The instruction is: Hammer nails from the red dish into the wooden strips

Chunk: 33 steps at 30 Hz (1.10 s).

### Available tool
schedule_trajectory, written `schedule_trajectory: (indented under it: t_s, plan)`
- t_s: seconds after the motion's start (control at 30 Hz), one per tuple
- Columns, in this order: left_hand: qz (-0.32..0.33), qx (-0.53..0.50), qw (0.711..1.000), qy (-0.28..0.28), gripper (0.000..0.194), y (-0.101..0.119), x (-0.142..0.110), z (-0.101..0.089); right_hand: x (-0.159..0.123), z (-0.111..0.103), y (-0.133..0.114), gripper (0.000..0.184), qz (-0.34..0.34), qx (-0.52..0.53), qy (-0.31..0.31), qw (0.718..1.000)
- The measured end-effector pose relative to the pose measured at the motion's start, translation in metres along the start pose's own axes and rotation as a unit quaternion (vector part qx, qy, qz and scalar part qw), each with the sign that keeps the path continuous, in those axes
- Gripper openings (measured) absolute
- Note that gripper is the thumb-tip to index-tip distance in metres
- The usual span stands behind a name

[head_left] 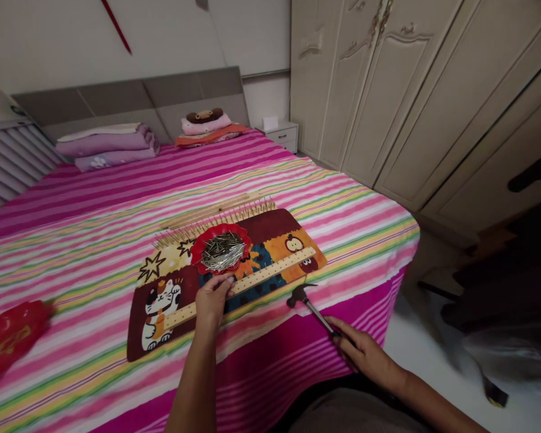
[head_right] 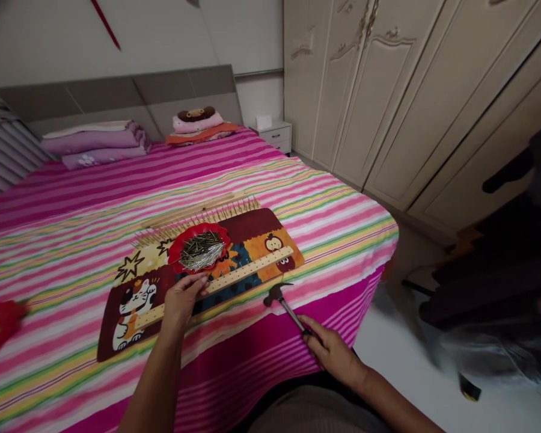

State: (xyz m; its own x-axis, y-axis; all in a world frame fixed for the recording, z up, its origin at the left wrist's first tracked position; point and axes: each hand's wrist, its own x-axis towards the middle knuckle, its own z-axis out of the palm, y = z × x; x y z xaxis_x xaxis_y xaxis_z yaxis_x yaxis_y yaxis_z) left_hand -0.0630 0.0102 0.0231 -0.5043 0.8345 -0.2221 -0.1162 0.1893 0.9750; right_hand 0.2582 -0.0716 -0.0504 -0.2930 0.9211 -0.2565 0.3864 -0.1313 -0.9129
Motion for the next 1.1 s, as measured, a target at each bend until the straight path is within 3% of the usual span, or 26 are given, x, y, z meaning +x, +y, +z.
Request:
schedule_trajectory:
  t_s: [0.17, 0.33, 0.57, 0.83, 1.0, 1.1]
  plan:
    - [0.017, 0.055, 0.998, -0.008, 0.038, -0.007, 0.003, -0.002, 0.003, -0.003, 0.006, 0.051, -0.056, -0.051, 0.028, 0.997]
    - [0.059, 0.159, 0.985, -0.014, 0.033, -0.010, 0.003, -0.004, -0.002, -0.005, -0.002, 0.053, -0.068, -0.067, 0.014, 0.995]
    - [0.169, 0.289, 0.942, 0.013, 0.020, -0.016, 0.003, -0.008, -0.008, -0.005, -0.065, 0.048, -0.160, -0.083, -0.016, 0.983]
    - [0.220, 0.318, 0.922, 0.015, 0.017, -0.021, 0.000, -0.004, 0.038, 0.017, -0.152, 0.049, -0.317, -0.162, -0.004, 0.935]
    - [0.237, 0.335, 0.912, 0.023, 0.014, -0.023, -0.001, 0.001, 0.063, 0.033, -0.166, 0.057, -0.310, -0.313, -0.024, 0.897]
    - [0.242, 0.336, 0.910, 0.030, 0.014, -0.025, -0.001, 0.001, 0.066, 0.037, -0.161, 0.056, -0.297, -0.323, -0.030, 0.898]
